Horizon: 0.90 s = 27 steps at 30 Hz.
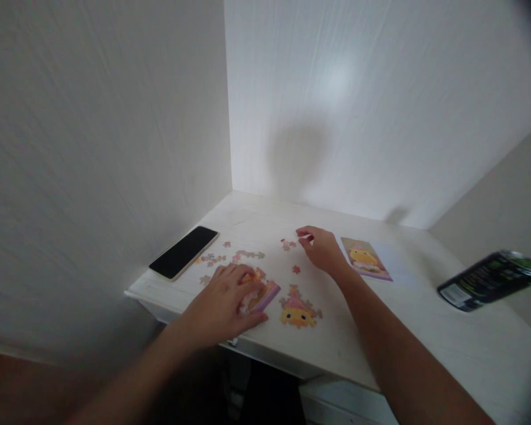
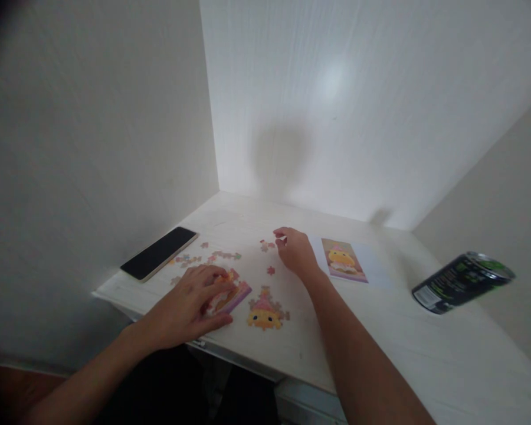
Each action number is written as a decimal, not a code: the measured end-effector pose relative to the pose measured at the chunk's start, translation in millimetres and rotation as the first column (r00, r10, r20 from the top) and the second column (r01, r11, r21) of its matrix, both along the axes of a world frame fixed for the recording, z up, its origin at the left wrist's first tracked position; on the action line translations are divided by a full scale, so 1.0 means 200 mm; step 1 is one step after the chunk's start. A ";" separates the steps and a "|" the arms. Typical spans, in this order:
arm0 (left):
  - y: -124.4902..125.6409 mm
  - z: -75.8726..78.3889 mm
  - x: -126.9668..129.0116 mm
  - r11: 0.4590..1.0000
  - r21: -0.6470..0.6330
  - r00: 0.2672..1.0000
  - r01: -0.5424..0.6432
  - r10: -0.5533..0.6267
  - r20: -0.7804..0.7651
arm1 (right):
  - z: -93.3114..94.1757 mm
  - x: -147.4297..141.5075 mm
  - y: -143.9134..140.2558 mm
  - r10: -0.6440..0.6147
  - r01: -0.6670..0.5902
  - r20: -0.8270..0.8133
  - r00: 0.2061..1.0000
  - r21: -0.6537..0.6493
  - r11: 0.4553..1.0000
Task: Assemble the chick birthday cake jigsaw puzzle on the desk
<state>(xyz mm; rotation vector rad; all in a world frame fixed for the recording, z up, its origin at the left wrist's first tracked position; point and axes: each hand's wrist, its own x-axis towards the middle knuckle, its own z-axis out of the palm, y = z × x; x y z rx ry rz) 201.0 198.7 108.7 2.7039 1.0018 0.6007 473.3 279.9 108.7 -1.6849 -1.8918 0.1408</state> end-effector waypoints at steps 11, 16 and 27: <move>-0.01 -0.03 -0.03 0.998 -0.019 0.997 0.053 -0.052 0.057 | -0.05 0.04 0.03 0.174 -0.164 0.061 0.983 -0.142 0.976; 0.00 -0.06 -0.05 0.998 -0.068 0.988 -0.007 0.018 0.155 | -0.04 0.06 0.02 0.199 -0.202 -0.033 0.979 -0.180 0.963; 0.04 -0.06 -0.08 0.977 -0.130 0.894 -0.170 0.209 0.396 | -0.03 0.11 0.02 0.294 -0.304 -0.075 0.953 -0.255 0.918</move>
